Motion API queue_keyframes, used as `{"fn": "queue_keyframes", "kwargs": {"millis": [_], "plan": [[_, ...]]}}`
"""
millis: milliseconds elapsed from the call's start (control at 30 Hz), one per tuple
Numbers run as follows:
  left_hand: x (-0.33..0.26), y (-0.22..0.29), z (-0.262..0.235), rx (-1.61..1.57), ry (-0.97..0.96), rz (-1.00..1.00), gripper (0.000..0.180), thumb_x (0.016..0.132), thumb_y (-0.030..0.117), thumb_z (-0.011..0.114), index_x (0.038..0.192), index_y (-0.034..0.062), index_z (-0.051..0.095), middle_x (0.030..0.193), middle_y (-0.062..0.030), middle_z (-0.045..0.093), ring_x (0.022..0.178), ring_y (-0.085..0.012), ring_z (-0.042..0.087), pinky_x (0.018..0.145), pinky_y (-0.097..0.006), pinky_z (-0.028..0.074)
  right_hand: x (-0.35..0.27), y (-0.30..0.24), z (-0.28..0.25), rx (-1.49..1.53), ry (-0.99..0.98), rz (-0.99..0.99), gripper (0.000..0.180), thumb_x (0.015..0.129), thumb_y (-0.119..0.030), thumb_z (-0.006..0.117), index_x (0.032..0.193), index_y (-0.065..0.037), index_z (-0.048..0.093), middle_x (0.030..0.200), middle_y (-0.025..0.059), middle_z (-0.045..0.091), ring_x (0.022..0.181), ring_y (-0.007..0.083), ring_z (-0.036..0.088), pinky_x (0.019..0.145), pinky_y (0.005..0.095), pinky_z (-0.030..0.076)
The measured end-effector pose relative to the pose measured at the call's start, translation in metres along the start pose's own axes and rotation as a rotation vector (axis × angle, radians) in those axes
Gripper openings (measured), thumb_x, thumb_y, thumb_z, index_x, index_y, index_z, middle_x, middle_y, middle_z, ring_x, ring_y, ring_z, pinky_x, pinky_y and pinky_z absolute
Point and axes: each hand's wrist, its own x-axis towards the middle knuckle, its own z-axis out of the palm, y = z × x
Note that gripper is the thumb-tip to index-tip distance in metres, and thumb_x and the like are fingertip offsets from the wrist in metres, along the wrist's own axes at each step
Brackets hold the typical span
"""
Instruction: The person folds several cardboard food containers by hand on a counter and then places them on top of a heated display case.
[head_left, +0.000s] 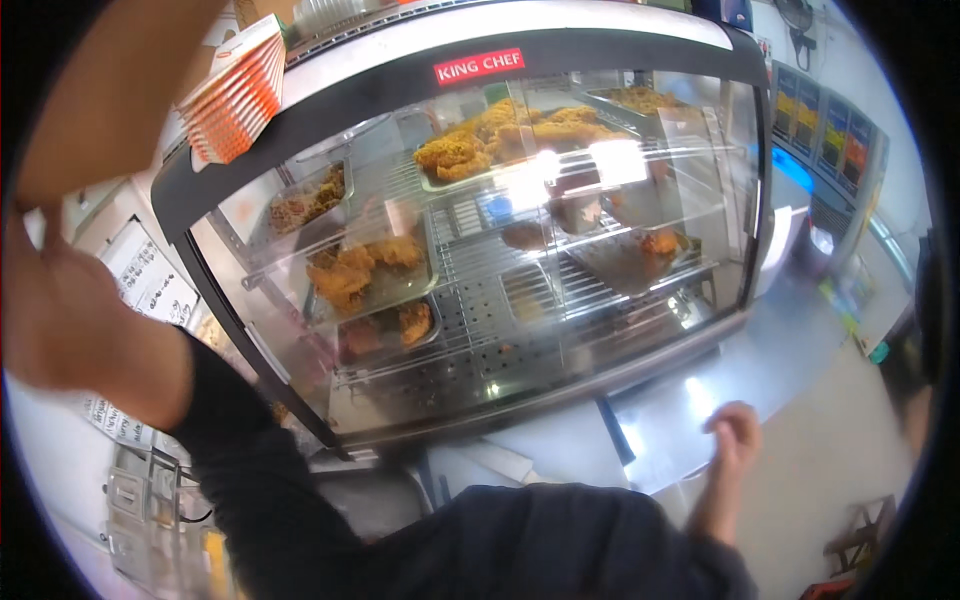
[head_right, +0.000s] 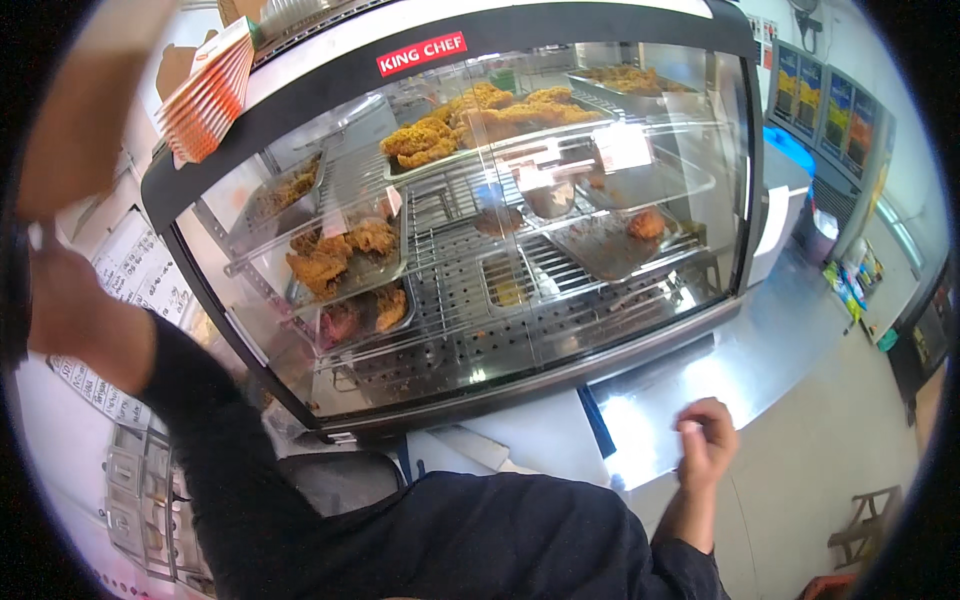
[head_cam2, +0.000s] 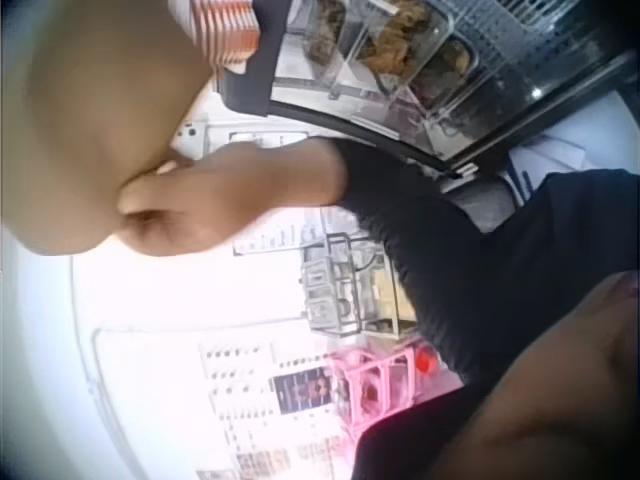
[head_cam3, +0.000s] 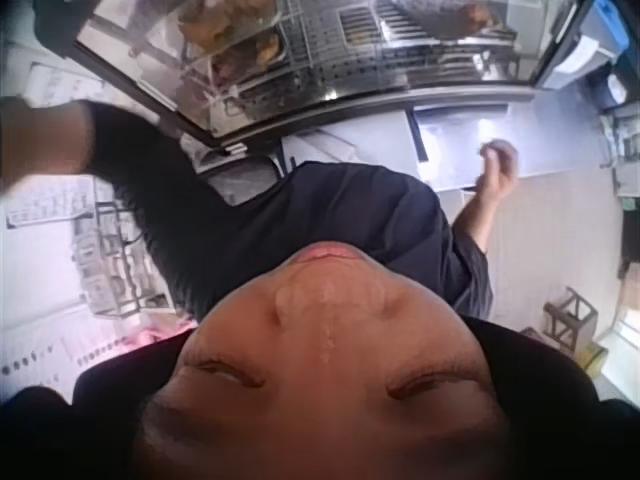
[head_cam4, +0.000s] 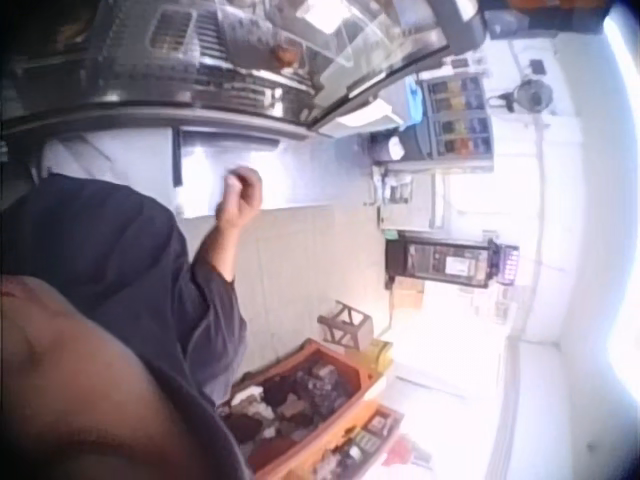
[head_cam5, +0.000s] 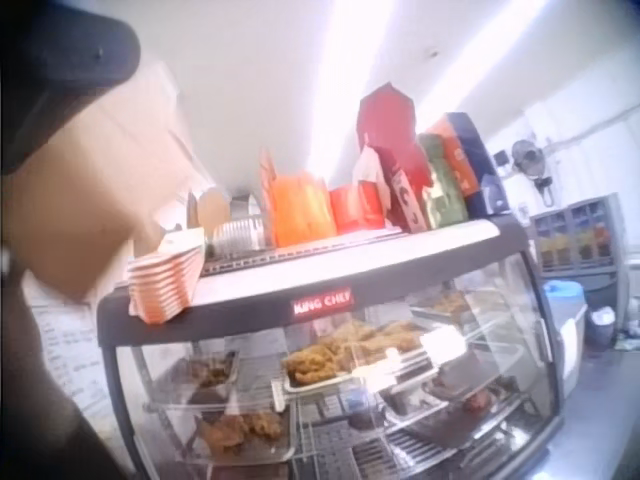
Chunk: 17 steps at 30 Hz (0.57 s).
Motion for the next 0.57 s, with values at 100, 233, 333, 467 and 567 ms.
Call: {"fn": "queue_keyframes", "kwargs": {"millis": [100,233,333,467,567], "plan": [[-0.057,0.075,0.016,-0.121,-0.4,-0.077,0.015,0.071,0.006,0.056,0.086,0.0024,0.056,0.072,-0.0078,0.055,0.06,-0.0204,0.053,0.073,-0.036,0.044,-0.033,-0.009,0.031,0.151,-0.263,0.093,0.056,0.063,-0.014,0.069,0.111,-0.004,0.04,0.093,0.0104,0.052,0.076,0.0171,0.052,0.07,0.0287,0.044],[-0.15,0.126,0.086,-0.564,-0.662,-0.246,0.013,0.069,0.008,0.063,0.081,0.0051,0.059,0.07,-0.009,0.056,0.074,-0.0288,0.056,0.081,-0.041,0.043,-0.051,-0.014,0.015,0.278,-0.457,0.14,0.106,0.059,-0.032,0.077,0.135,-0.009,0.007,0.127,0.0174,0.032,0.108,0.0252,0.043,0.087,0.0364,0.037],[-0.187,0.198,0.124,-0.862,-0.707,-0.296,0.012,0.071,0.008,0.064,0.081,0.0042,0.06,0.076,-0.0109,0.058,0.092,-0.0351,0.054,0.08,-0.039,0.043,-0.057,-0.026,-0.025,0.3,-0.325,0.26,0.116,0.056,-0.034,0.078,0.136,-0.009,-0.003,0.132,0.0165,0.027,0.116,0.0253,0.036,0.094,0.0375,0.032],[-0.198,0.296,0.17,-1.19,-0.643,-0.324,0.009,0.072,0.007,0.062,0.08,0.0037,0.06,0.074,-0.0132,0.057,0.096,-0.0357,0.054,0.082,-0.039,0.043,-0.061,-0.029,-0.122,0.264,-0.315,0.587,0.12,0.054,-0.034,0.077,0.136,-0.009,-0.006,0.136,0.0147,0.019,0.124,0.0247,0.025,0.1,0.0374,0.024],[-0.202,0.357,0.205,-1.271,-0.708,-0.388,0.013,0.069,0.009,0.066,0.081,0.0051,0.061,0.073,-0.0125,0.059,0.101,-0.0343,0.053,0.086,-0.041,0.041,-0.071,-0.012,-0.206,0.272,-0.149,0.338,0.121,0.054,-0.037,0.077,0.136,-0.011,-0.007,0.137,0.0147,0.015,0.126,0.0254,0.019,0.102,0.037,0.018]]}}
